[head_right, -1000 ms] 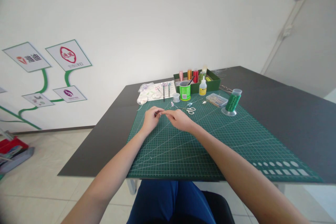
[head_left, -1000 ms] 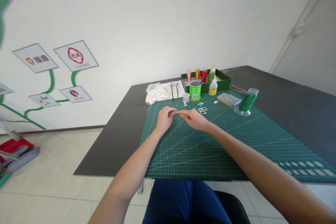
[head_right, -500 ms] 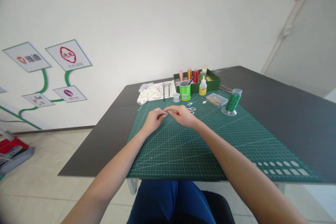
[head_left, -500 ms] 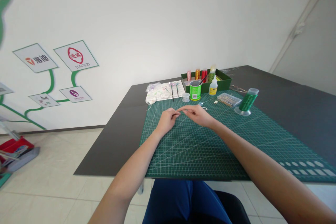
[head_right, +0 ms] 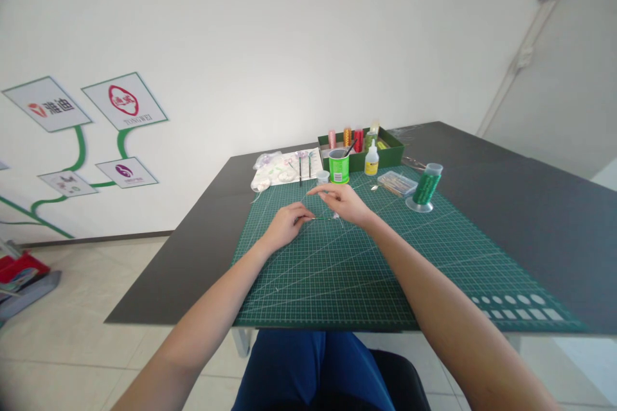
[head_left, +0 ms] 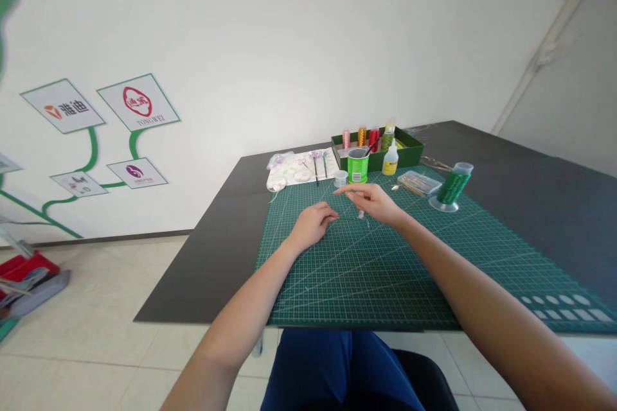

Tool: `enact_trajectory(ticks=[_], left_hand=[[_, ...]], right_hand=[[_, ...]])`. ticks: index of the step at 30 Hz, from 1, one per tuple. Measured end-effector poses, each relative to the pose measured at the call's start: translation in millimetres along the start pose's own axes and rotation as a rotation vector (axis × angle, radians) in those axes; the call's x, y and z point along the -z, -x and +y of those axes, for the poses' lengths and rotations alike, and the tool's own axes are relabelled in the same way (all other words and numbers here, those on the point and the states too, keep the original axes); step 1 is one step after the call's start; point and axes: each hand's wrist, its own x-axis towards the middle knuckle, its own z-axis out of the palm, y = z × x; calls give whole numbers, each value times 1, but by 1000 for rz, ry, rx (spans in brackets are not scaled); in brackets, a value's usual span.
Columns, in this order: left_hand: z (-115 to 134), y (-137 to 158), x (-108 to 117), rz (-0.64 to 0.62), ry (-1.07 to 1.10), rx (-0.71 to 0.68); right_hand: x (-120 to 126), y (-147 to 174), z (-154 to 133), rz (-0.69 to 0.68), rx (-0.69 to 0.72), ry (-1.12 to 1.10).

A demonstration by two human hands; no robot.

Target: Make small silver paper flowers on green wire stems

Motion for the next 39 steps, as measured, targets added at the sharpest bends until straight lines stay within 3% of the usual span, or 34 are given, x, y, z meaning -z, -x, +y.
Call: enact_trajectory(ticks=[6,15,22,31,39], left_hand=[[3,0,2,10,-22,-8],[-2,2,5,83,-126,58],[-8,1,4,189,-67,123],[-14,1,7,200,-132,171],[-5,1,8,93,-128,76]], right_hand=[[8,-1,0,-7,-24,-67],[14,2,-13,-245,-120,-271],[7,3,-19,-271,-91,-287],[1,3,-18,-416,-90,-306],[16,4,-21,-277,-69,-301]])
